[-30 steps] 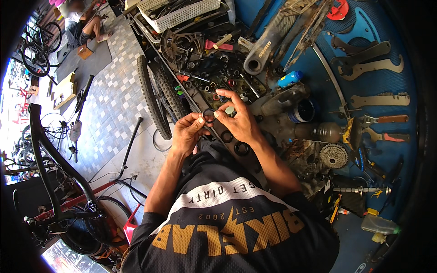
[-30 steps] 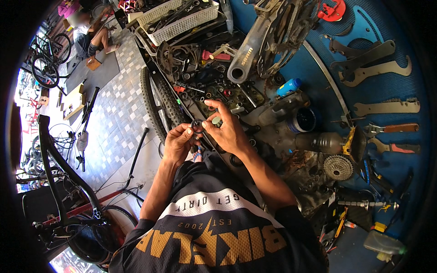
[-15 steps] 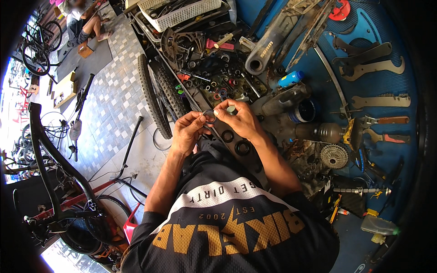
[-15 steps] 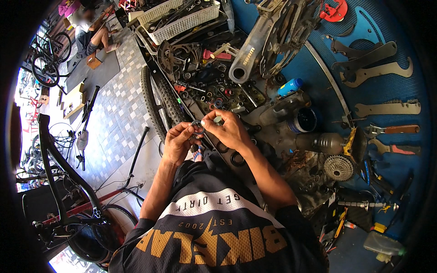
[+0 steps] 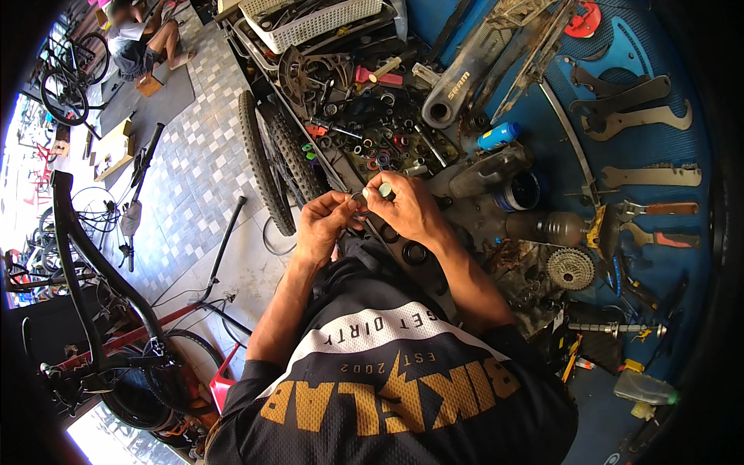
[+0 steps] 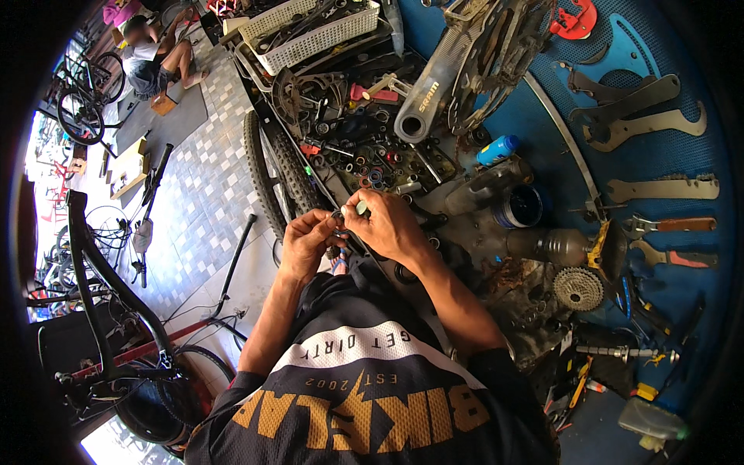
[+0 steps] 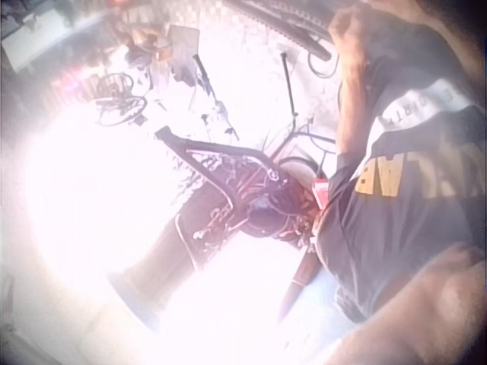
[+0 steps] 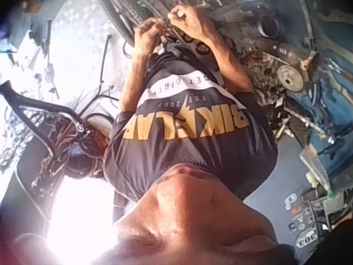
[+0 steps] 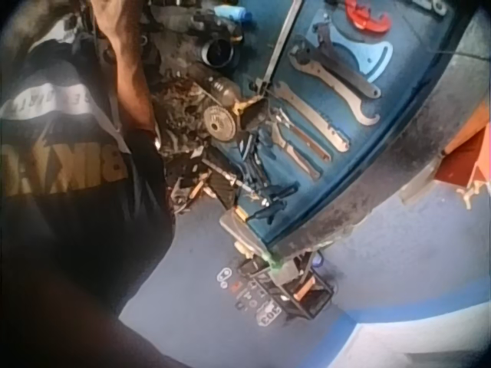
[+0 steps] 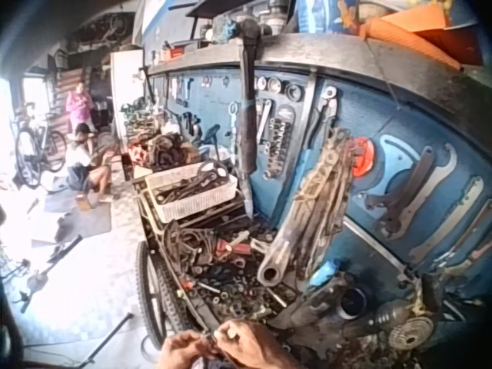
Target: The person repeatedly applies lubricant from a small tube to several small circular metal parts on a workbench. They pick up each part, apply the lubricant, and place it back down, continuing this cycle throughout the clip.
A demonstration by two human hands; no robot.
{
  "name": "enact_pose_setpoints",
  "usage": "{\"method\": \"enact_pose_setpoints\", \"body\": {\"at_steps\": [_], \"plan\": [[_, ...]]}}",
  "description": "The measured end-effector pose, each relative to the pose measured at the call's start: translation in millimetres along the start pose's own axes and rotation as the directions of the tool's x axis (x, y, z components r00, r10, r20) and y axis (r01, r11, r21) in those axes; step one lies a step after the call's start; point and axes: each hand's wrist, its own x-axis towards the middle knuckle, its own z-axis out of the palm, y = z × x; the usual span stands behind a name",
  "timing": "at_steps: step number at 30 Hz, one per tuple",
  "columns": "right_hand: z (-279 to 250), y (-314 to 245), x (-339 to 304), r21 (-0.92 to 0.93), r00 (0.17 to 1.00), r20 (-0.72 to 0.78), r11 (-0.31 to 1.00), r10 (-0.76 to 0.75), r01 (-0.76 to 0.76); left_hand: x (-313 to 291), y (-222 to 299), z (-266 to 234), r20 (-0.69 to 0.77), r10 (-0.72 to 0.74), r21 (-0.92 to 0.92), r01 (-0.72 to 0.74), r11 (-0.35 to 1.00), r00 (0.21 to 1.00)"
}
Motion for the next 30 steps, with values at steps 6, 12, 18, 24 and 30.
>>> {"method": "enact_pose_setpoints", "body": {"at_steps": [6, 12, 18, 24, 30], "plan": [[2, -1, 0, -0.008, 0.998, -0.006, 0.998, -0.059, 0.059, 1, 4, 5, 0.005, 0.026, 0.019, -0.027, 0.999, 1.0], [3, 3, -1, 0.143, 1.0, -0.005, 0.989, -0.026, 0.027, 8, 12, 6, 0.042, 0.093, 0.184, -0.099, 0.978, 0.995], [-7, 8, -9, 0.334, 0.99, 0.092, 0.933, 0.111, -0.135, 10, 15, 10, 0.01, 0.13, 0.118, -0.13, 0.984, 0.991], [-5, 7, -11, 0.292, 0.994, 0.088, 0.953, 0.06, -0.083, 8, 16, 14, 0.028, 0.074, 0.039, -0.075, 0.996, 0.997], [-2, 2, -11, 0.236, 1.0, -0.015, 0.972, 0.02, -0.016, 2, 18, 17, 0.02, 0.05, -0.004, -0.05, 0.999, 0.999]]}}
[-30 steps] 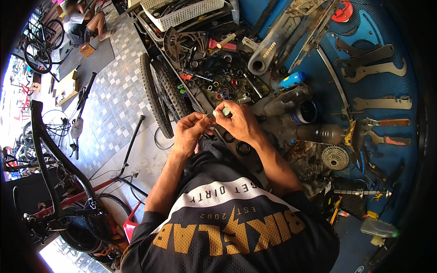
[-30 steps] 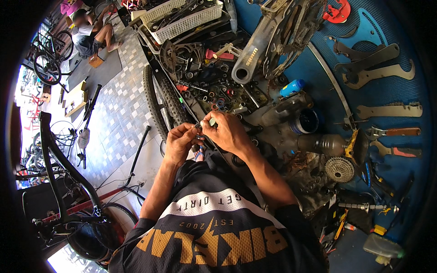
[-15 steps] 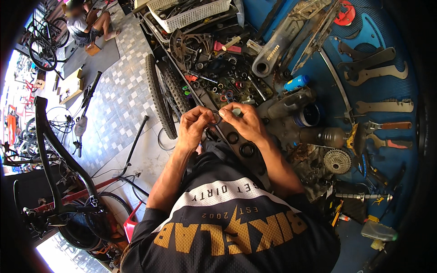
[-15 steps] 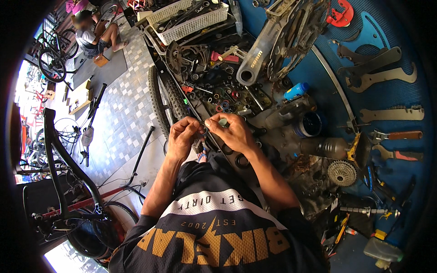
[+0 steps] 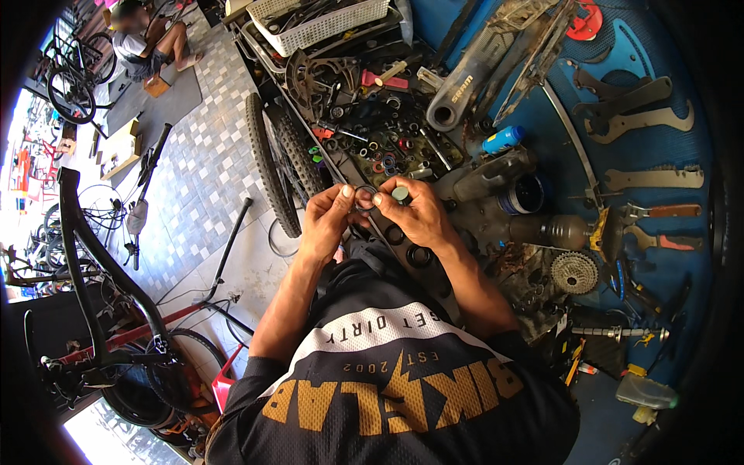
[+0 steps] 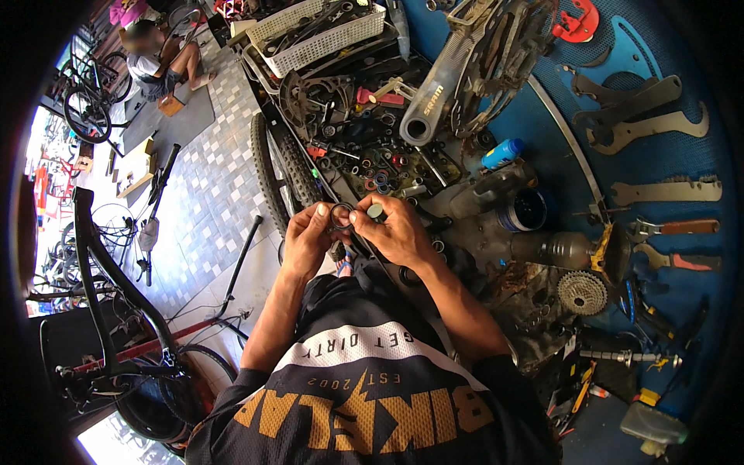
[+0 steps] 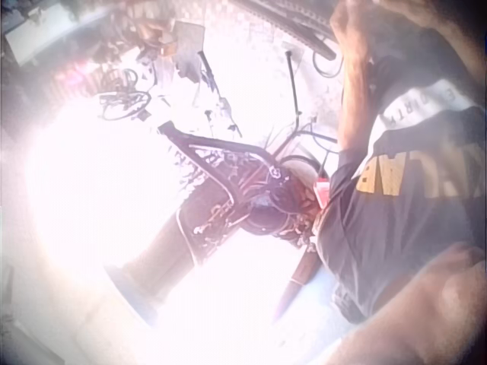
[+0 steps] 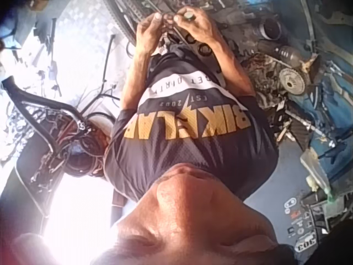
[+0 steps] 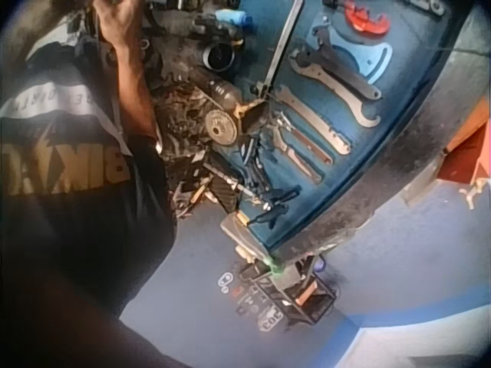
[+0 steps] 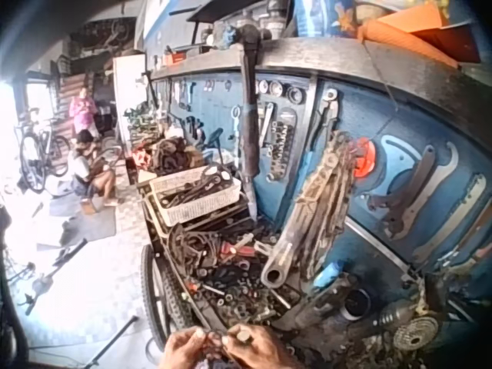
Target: The person repeatedly applies lubricant from a small tube to several small circular metal parts on a workbench. They pick up each part, apply the lubricant, and place it back down, continuing this cycle throughout the clip.
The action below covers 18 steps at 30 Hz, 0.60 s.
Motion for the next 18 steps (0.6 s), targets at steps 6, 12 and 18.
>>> {"method": "enact_pose_setpoints", "body": {"at_steps": [6, 12, 18], "plan": [[-1.1, -5.1, -2.1, -0.011, 1.0, -0.002, 1.0, -0.008, 0.008, -8.1, -0.2, -2.2, 0.085, 0.034, 0.205, -0.051, 0.977, 0.996], [-2.2, -4.0, -3.2, 0.091, 0.999, -0.026, 0.995, -0.027, 0.029, -10.8, 0.3, -2.2, 0.106, 0.019, 0.158, -0.035, 0.987, 0.994], [-7.1, -3.9, -6.4, 0.165, 0.999, -0.004, 0.985, 0.047, -0.046, -11.7, 1.5, 2.3, 0.091, 0.042, -0.054, -0.037, 0.998, 0.995]]}}
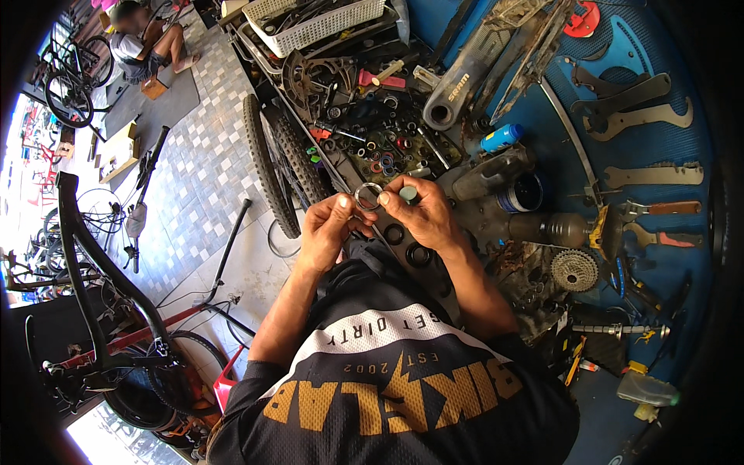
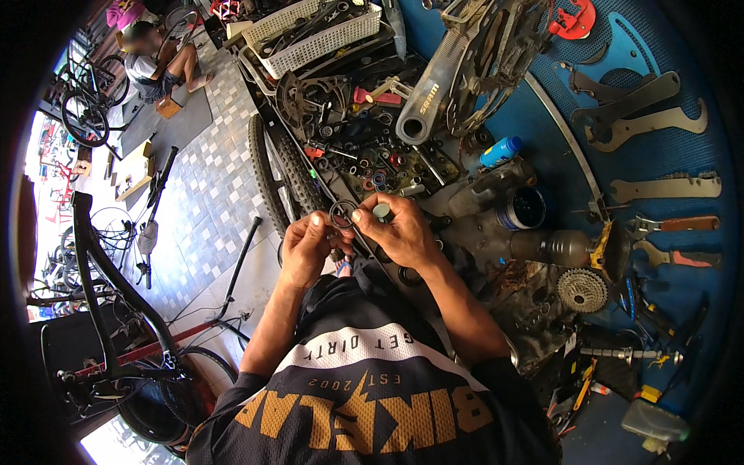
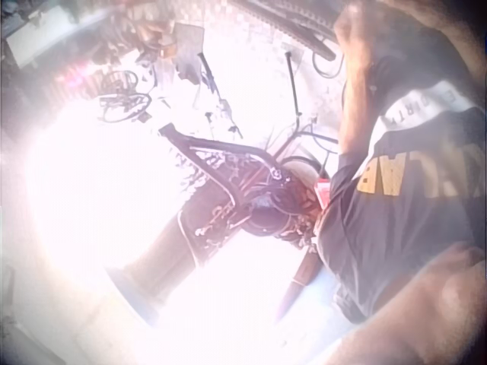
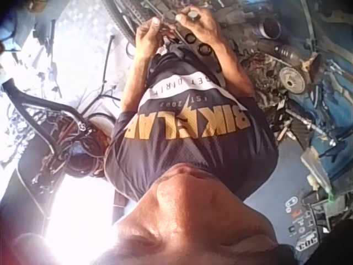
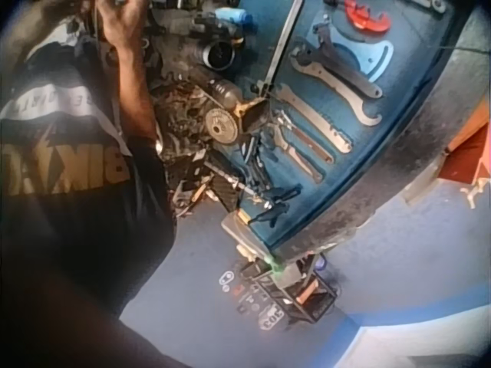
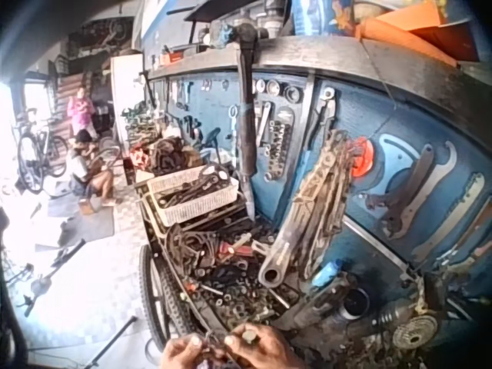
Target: The person repeatedly applies lubricant from a small tube to several small circular metal parts on a workbench. They pick up each part, apply the lubricant, and place it back down, continuing this cycle throughout the clip.
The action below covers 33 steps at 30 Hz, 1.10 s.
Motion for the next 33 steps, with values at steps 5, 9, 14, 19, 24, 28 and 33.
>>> {"method": "enact_pose_setpoints", "body": {"at_steps": [5, 9, 14, 19, 24, 28, 33], "plan": [[-2, -4, -2, -0.024, 0.999, 0.015, 0.999, 0.029, -0.029, 1, -2, 6, -0.083, 0.018, 0.004, -0.018, 1.0, 0.996], [-1, -7, -3, -0.029, 1.0, 0.012, 1.0, -0.01, 0.011, 1, 0, 5, -0.042, -0.001, -0.085, -0.003, 0.996, 0.999], [-2, -8, -3, -0.02, 1.0, 0.014, 1.0, -0.016, 0.016, 0, 4, 6, -0.051, -0.063, -0.187, 0.052, 0.981, 0.997], [-4, -9, -4, -0.011, 0.999, 0.029, 1.0, 0.026, -0.026, -2, 7, 6, -0.013, -0.047, -0.189, 0.044, 0.981, 0.999], [-5, -7, -2, 0.045, 0.993, 0.065, 0.993, 0.102, -0.105, -3, 4, 5, 0.06, -0.002, -0.205, 0.014, 0.979, 0.998], [-6, -5, 1, 0.036, 0.983, 0.108, 0.988, 0.148, -0.152, -3, -1, 4, 0.086, -0.022, -0.335, 0.05, 0.941, 0.996], [-4, -4, 2, 0.066, 0.996, 0.089, 0.997, 0.032, -0.038, 3, -11, -2, -0.03, -0.03, -0.423, 0.014, 0.906, 0.999]]}}
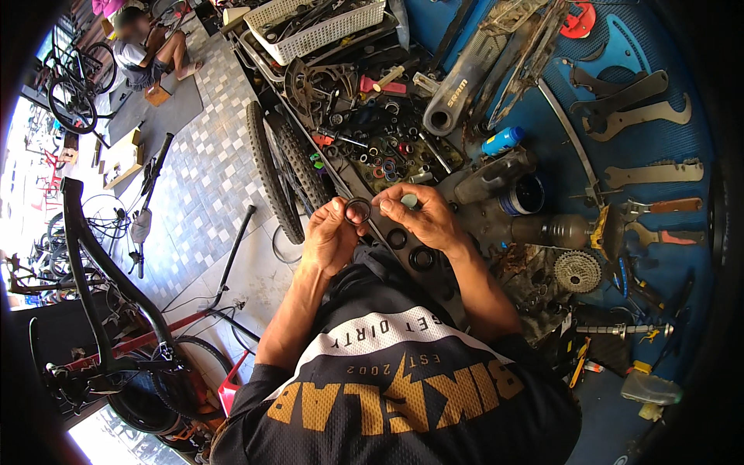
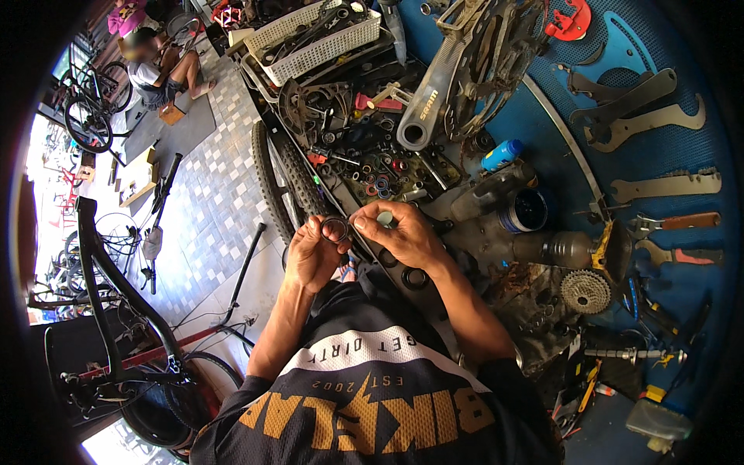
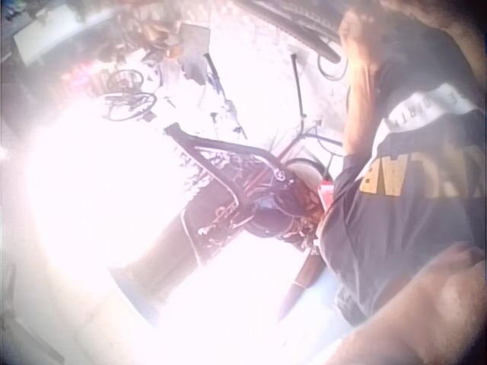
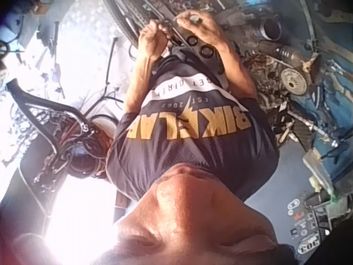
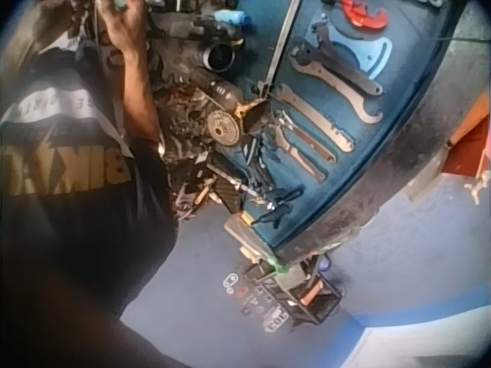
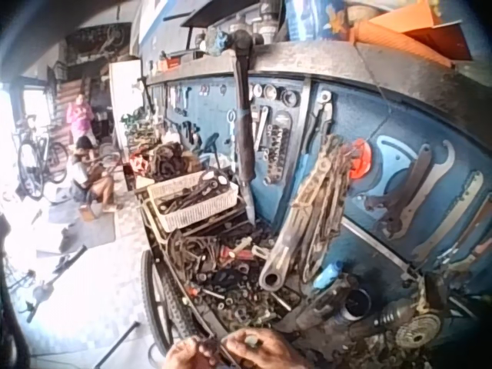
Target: The person repeatedly applies lubricant from a small tube to several small circular metal parts on a workbench. They pick up each part, apply the lubricant, and place it back down, continuing this cycle throughout the clip.
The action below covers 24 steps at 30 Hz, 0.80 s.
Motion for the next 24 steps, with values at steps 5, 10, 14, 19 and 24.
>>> {"method": "enact_pose_setpoints", "body": {"at_steps": [5, 10, 14, 19, 24], "plan": [[-15, -4, -9, 0.098, 0.998, -0.061, 0.995, 0.023, -0.017, 2, 1, -11, -0.091, 0.004, 0.005, -0.003, 1.0, 0.996], [-42, -7, -23, 0.125, 0.982, -0.186, 0.991, -0.022, 0.046, -10, 5, -20, -0.055, -0.054, 0.101, 0.06, 0.993, 0.997], [-56, -13, -39, 0.075, 0.933, -0.348, 0.989, -0.098, 0.131, -12, 1, -31, -0.136, -0.007, 0.122, 0.024, 0.992, 0.991], [-66, -23, -55, -0.083, 0.892, -0.42, 0.986, -0.168, 0.147, 0, 0, -36, -0.143, -0.04, 0.106, 0.055, 0.993, 0.989], [-76, -28, -69, -0.291, 0.864, -0.423, 0.944, -0.273, 0.156, 12, 0, -20, -0.2, -0.042, 0.332, 0.108, 0.937, 0.979]]}}
